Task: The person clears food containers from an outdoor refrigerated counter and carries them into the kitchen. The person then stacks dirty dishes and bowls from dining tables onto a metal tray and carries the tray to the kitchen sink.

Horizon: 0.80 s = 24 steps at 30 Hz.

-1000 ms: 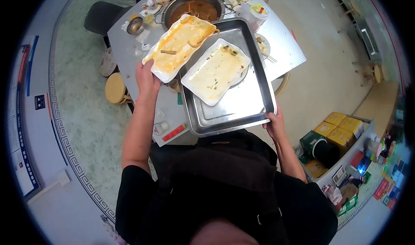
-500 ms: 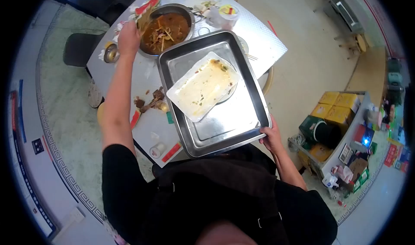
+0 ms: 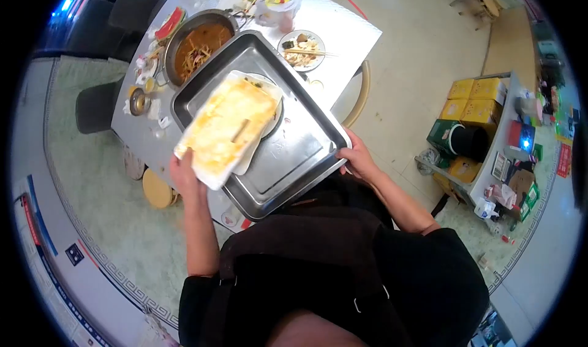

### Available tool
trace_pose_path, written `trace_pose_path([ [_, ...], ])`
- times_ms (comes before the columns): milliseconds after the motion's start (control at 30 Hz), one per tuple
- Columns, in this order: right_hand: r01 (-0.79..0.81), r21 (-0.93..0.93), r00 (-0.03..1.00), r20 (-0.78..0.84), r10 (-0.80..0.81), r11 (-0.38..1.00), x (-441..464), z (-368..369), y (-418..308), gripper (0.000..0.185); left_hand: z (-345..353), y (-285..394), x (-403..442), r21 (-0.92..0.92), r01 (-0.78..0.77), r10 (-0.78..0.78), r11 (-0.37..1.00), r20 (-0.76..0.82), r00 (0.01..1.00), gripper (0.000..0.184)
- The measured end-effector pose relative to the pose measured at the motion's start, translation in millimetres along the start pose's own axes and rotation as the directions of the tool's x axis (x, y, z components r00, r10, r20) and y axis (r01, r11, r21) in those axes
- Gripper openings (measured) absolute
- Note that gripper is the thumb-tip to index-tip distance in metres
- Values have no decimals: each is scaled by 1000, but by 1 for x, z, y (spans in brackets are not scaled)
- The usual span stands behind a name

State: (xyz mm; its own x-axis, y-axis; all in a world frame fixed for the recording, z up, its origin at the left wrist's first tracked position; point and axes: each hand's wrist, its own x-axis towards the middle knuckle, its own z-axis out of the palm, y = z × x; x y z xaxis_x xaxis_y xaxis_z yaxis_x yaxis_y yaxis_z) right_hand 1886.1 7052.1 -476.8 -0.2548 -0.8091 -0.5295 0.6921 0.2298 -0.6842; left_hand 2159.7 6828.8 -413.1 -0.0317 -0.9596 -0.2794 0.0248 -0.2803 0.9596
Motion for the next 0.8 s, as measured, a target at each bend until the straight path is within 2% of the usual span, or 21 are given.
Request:
trace_pose_path([
  [67,-18,-19,999,39,19,1000,5,6,6,65,-10,-18,-20,-8,-53,54,999,22,998,18],
  [133,-36,-95,993,110,46,995,8,7,4,67,-15,-17,-42,122,-33,27,992,51,998,17],
  [167,-49,-94,991,116,60,994,8,7,5,67,-22,-13,-50,272,-13,-15,962,100,995,20],
  [200,-59,-107,988,134,73,992,6,9,6,67,-18,6,-65,377,86,-152,922,149,977,20],
  [267,-56,-101,989,129,69,993,3,13,7,67,-37,12,-77,657,37,-193,753,166,967,21],
  [300,-63,-99,985,151,77,993,1,14,9,67,-53,8,-79,653,49,-193,756,151,970,21],
  [367,-78,-137,979,179,102,988,-3,13,6,67,-83,-15,-85,726,-82,124,683,-5,992,24],
  [400,-84,-165,974,195,116,983,-5,12,3,67,-86,-28,-89,725,-69,124,685,-22,992,24],
  [467,-76,-179,974,198,112,981,-10,8,-2,67,-80,-49,-78,443,-133,219,887,-150,964,33],
  [500,-73,-189,972,205,112,979,-12,7,-5,68,-72,-54,-78,73,178,-157,981,-229,961,41],
  [533,-68,-193,974,200,107,979,-13,7,-7,68,-114,-116,-58,-309,232,-225,922,58,973,52],
  [600,-39,-304,972,210,107,952,-14,12,-10,65,-92,-108,-80,-591,467,-425,657,221,878,44],
  [667,-83,-335,953,249,173,938,-8,12,-11,65,-94,-116,-101,-373,425,-403,825,138,905,40],
  [700,-68,-368,945,275,178,927,-4,15,-12,66,-93,-117,-102,-414,412,-419,812,78,905,34],
  [733,-52,-400,936,300,184,915,1,16,-13,67,-97,-127,-102,-356,332,-366,874,-31,930,32],
  [800,-61,-443,915,333,227,894,13,10,-14,61,-103,-139,-111,-478,342,-408,809,-37,912,32],
])
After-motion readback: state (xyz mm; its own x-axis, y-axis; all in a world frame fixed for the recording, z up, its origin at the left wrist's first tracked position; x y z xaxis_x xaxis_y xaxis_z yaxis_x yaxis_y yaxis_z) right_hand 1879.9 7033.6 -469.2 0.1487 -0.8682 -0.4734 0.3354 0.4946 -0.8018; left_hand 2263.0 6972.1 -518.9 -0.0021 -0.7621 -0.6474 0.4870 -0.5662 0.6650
